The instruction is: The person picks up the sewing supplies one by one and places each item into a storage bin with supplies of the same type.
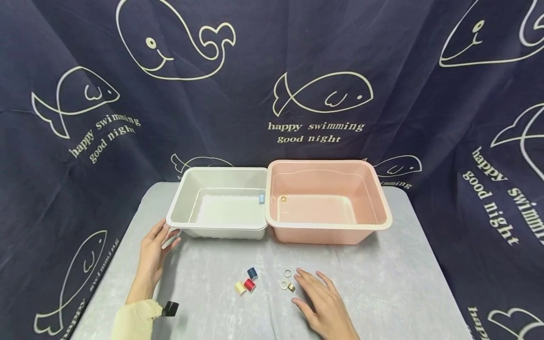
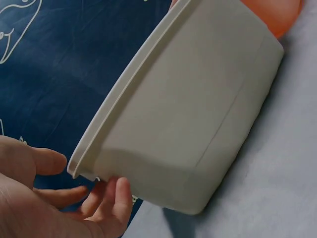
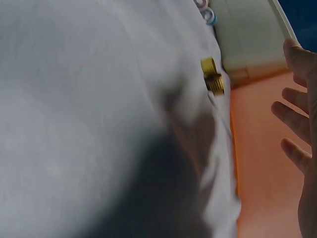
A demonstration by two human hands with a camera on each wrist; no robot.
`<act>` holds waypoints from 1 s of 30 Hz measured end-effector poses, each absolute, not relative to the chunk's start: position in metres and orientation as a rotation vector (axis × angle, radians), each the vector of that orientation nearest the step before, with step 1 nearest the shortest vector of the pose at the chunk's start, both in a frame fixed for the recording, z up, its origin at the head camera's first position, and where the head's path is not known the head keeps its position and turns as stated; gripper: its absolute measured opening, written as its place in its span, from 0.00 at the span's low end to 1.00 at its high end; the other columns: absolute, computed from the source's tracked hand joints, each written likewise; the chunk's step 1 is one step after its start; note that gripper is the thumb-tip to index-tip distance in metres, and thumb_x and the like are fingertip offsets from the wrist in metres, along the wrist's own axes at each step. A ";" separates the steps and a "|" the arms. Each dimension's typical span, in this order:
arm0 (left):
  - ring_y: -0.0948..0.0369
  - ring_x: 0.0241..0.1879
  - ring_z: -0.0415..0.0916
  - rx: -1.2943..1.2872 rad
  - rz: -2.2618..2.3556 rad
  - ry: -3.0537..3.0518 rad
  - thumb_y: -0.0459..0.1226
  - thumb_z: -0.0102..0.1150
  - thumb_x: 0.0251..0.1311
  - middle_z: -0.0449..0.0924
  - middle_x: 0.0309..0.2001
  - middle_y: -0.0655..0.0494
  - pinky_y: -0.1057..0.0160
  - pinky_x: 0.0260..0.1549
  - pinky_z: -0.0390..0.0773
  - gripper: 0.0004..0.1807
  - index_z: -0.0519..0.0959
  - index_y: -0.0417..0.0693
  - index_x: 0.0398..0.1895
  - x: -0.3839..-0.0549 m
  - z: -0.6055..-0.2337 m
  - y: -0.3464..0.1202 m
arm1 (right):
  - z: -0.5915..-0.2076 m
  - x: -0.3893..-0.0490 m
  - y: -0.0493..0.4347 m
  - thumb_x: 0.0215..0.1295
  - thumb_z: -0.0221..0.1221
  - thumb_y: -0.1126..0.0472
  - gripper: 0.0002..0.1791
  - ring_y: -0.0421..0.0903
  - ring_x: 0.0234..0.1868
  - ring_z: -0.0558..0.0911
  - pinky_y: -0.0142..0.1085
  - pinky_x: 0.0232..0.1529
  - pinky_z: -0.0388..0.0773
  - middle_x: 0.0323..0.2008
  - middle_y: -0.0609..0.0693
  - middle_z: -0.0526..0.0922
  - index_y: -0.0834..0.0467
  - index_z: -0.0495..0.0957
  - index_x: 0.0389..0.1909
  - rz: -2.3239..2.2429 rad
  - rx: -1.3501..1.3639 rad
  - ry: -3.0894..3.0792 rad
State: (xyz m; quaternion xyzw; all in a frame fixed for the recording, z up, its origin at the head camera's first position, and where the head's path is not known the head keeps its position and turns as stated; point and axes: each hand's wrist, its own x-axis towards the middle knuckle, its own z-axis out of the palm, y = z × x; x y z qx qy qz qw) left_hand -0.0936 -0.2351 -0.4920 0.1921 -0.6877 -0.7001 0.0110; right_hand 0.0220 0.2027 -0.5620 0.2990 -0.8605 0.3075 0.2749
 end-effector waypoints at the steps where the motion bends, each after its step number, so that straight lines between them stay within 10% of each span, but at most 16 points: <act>1: 0.58 0.61 0.78 0.607 -2.195 -2.125 0.45 0.44 0.83 0.70 0.66 0.51 0.69 0.57 0.89 0.29 0.59 0.48 0.82 -0.095 -0.492 -0.234 | -0.562 0.021 0.199 0.75 0.62 0.44 0.29 0.51 0.59 0.85 0.35 0.82 0.63 0.62 0.57 0.85 0.61 0.80 0.65 0.829 0.820 -2.314; 12: 0.69 0.48 0.83 0.679 -2.343 -1.895 0.36 0.48 0.81 0.67 0.70 0.43 0.67 0.58 0.89 0.28 0.62 0.42 0.80 -0.108 -0.488 -0.231 | -0.562 0.009 0.166 0.75 0.63 0.49 0.26 0.51 0.57 0.87 0.34 0.83 0.62 0.61 0.55 0.86 0.61 0.79 0.65 0.823 0.943 -2.322; 30: 0.62 0.56 0.85 0.648 -2.442 -1.713 0.32 0.50 0.79 0.65 0.73 0.39 0.65 0.60 0.87 0.28 0.62 0.37 0.79 -0.112 -0.493 -0.232 | -0.570 -0.012 0.128 0.66 0.70 0.53 0.29 0.44 0.64 0.82 0.44 0.73 0.73 0.66 0.49 0.82 0.56 0.79 0.66 0.632 1.097 -2.466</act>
